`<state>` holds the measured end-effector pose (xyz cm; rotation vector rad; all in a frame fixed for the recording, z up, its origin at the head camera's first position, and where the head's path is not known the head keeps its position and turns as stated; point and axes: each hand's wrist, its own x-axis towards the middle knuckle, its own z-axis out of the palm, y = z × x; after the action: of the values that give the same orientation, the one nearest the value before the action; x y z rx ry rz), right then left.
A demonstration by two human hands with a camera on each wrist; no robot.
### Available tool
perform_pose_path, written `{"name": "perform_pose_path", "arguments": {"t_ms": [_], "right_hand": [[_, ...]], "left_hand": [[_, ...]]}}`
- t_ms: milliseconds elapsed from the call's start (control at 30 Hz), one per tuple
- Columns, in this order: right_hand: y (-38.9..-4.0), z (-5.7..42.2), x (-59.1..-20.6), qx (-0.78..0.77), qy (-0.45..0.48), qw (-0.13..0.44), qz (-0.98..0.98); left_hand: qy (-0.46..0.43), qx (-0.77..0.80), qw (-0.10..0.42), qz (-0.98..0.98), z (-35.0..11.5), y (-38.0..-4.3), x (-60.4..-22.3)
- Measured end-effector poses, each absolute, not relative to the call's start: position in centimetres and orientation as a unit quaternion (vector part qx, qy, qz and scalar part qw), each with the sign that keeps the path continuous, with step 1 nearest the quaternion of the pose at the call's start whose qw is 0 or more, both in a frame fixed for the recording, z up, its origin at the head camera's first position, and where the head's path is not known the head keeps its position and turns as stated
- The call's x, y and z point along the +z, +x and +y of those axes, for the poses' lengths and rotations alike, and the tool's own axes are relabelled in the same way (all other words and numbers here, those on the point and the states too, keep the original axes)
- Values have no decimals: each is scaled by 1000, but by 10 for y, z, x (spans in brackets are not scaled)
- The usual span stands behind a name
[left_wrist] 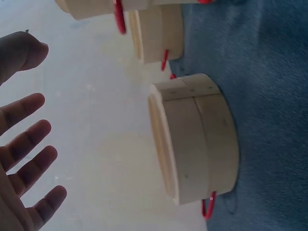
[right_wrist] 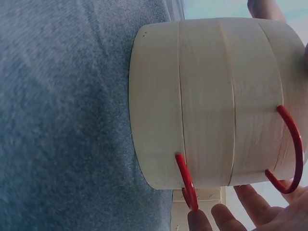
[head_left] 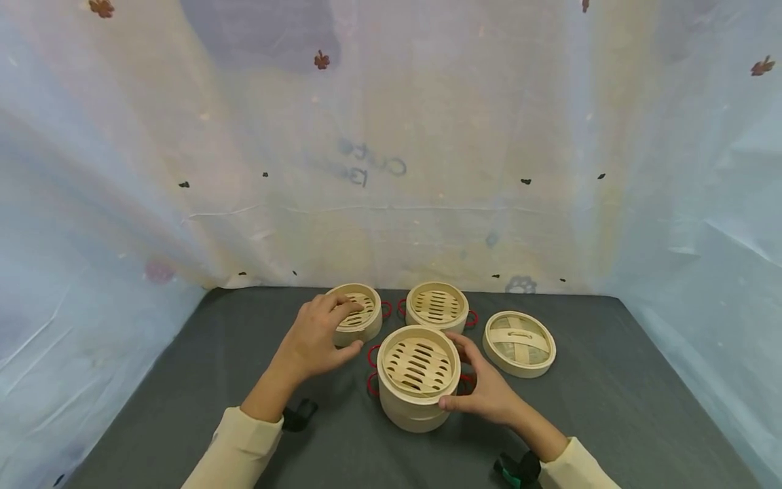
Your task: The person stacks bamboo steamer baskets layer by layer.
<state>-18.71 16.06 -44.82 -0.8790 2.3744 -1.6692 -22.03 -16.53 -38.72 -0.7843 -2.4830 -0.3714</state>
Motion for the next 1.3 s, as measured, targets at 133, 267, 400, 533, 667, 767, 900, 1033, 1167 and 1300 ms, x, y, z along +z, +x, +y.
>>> {"name": "perform_pose_path", "arguments": {"t_ms": [133, 267, 400, 533, 667, 767, 900, 1033, 1167, 1300], "right_hand": [[-188, 161, -448, -549, -287, 56, 783], [-189, 160, -447, -550, -287, 59, 782], [-189, 160, -446, -553, -289, 59, 779], [-189, 160, -446, -554, -291, 57, 778], [-189, 160, -447, -550, -286, 55, 782], [-188, 160, -448, -551, -283, 55, 783], [-188, 159, -448, -554, -282, 56, 781], [-187, 159, -448, -554, -282, 56, 782], [-187, 159, -448, -550, -280, 59, 785], [-187, 160, -448, -548, -278, 63, 786]], "left_hand": [[-283, -146, 237, -918, -169, -228, -394], [-280, -156, 224, -921, -173, -236, -400], [-279, -154, 218, -923, -175, -245, -407], [-270, -149, 211, -928, -175, -251, -413], [-260, -155, 204, -931, -175, -255, -417], [-257, -163, 195, -932, -175, -257, -420], [-253, -173, 187, -933, -175, -259, -424], [-250, -183, 181, -934, -174, -262, -429], [-248, -185, 177, -934, -175, -266, -437], [-246, -194, 169, -934, -177, -270, -445]]}}
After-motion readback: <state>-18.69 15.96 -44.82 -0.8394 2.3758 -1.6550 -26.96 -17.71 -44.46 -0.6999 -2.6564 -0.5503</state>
